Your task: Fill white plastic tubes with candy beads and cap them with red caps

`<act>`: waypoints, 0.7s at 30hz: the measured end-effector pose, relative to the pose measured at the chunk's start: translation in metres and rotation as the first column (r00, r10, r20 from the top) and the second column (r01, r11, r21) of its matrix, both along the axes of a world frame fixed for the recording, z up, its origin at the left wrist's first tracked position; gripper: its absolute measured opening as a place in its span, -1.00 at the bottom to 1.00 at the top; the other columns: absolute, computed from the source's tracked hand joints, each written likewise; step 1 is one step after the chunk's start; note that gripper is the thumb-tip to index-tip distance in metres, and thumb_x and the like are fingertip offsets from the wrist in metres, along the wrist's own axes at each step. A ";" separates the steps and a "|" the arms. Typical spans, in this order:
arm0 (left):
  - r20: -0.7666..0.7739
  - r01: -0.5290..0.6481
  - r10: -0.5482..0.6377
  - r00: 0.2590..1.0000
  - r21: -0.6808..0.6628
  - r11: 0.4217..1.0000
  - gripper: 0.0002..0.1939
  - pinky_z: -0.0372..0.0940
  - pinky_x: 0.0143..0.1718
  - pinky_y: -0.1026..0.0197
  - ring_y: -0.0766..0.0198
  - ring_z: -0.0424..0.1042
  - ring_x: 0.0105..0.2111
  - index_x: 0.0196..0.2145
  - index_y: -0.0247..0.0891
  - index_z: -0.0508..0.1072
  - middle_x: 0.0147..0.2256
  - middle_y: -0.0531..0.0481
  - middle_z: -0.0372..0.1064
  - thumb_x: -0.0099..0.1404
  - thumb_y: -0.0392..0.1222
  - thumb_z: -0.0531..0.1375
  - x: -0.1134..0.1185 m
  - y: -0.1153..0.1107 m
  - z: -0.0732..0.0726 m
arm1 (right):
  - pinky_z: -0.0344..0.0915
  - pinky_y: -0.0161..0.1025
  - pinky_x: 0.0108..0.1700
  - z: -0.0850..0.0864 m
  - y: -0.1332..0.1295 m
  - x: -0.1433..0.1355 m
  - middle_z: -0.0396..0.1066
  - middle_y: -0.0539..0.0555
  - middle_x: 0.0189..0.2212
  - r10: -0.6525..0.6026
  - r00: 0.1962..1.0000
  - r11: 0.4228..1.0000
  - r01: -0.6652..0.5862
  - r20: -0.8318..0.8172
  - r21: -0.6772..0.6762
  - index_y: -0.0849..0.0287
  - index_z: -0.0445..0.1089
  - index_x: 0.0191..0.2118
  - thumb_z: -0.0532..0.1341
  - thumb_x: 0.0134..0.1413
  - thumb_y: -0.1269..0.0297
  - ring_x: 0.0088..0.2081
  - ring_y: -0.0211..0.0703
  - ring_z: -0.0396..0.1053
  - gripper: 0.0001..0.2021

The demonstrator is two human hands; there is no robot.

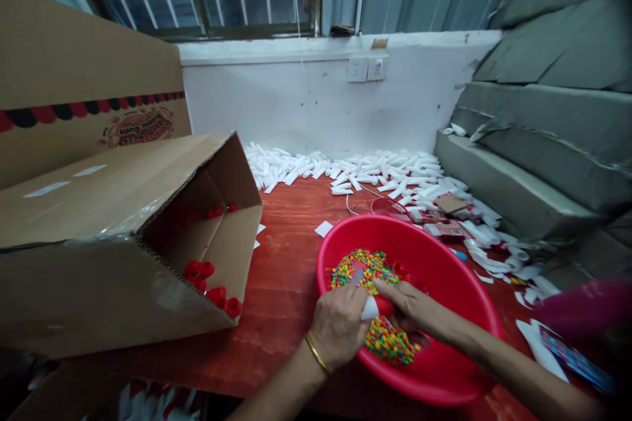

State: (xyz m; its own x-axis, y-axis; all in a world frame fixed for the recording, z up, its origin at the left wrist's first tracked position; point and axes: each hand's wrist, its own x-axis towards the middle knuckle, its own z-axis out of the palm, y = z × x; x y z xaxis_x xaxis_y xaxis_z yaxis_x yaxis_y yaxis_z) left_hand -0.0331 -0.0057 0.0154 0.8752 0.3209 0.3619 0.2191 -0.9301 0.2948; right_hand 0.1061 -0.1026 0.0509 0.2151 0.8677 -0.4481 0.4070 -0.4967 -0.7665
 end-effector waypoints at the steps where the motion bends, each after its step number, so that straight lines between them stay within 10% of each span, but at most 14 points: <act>1: 0.009 -0.011 0.011 1.000 -0.004 1.000 -0.93 0.20 -0.42 0.20 0.19 0.35 -0.39 -0.37 -0.22 0.28 -0.39 0.03 0.36 0.13 -0.28 0.11 0.001 0.000 0.000 | 0.08 -0.27 -0.66 0.000 0.001 0.000 -0.02 -0.04 -0.83 -0.001 1.000 1.000 0.001 0.008 0.006 0.14 0.08 -0.69 -0.36 0.13 -0.18 -0.76 -0.27 0.07 -0.36; 8: 0.072 -0.043 0.046 0.996 -0.041 0.998 -0.95 0.21 -0.43 0.22 0.21 0.36 -0.41 -0.37 -0.21 0.26 -0.41 0.04 0.35 0.16 -0.27 0.11 0.003 0.001 -0.001 | 0.09 -0.28 -0.44 0.012 -0.002 0.009 0.27 0.01 -0.50 0.147 0.897 0.895 -0.299 0.417 0.330 0.17 0.25 -0.35 -0.03 0.17 0.01 -0.48 -0.25 0.18 -0.67; 14: 0.149 -0.073 0.065 0.987 0.044 0.996 -0.92 0.21 -0.51 0.20 0.19 0.35 -0.46 -0.37 -0.20 0.26 -0.44 0.05 0.35 0.15 -0.26 0.13 0.003 -0.005 -0.006 | -0.14 -0.32 -0.61 -0.004 0.008 0.000 -0.13 -0.11 -0.70 0.079 0.979 0.948 -0.133 0.191 0.290 0.14 -0.06 -0.63 -0.14 0.09 -0.20 -0.64 -0.36 -0.11 -0.48; 18: 0.355 -0.103 0.099 0.930 -0.008 0.995 -0.88 0.22 -0.54 0.19 0.18 0.35 -0.49 -0.28 -0.23 0.29 -0.47 -0.01 0.34 0.24 -0.19 0.02 -0.005 0.000 -0.011 | 0.05 -0.32 -0.58 0.011 0.021 0.008 0.11 -0.03 -0.71 0.058 0.979 0.962 -0.107 0.196 0.250 0.15 0.11 -0.59 -0.29 0.15 -0.17 -0.64 -0.29 0.11 -0.42; 21: 0.372 -0.047 0.068 0.926 -0.065 0.997 -0.80 0.26 -0.53 0.23 0.24 0.35 -0.51 -0.30 -0.19 0.33 -0.52 0.02 0.32 0.28 -0.13 -0.05 -0.042 0.010 -0.024 | 0.23 -0.21 -0.33 0.023 0.040 0.053 0.37 0.13 -0.45 -0.087 0.825 0.960 -0.080 0.559 0.268 0.18 0.28 -0.37 -0.24 0.19 -0.06 -0.39 -0.11 0.33 -0.49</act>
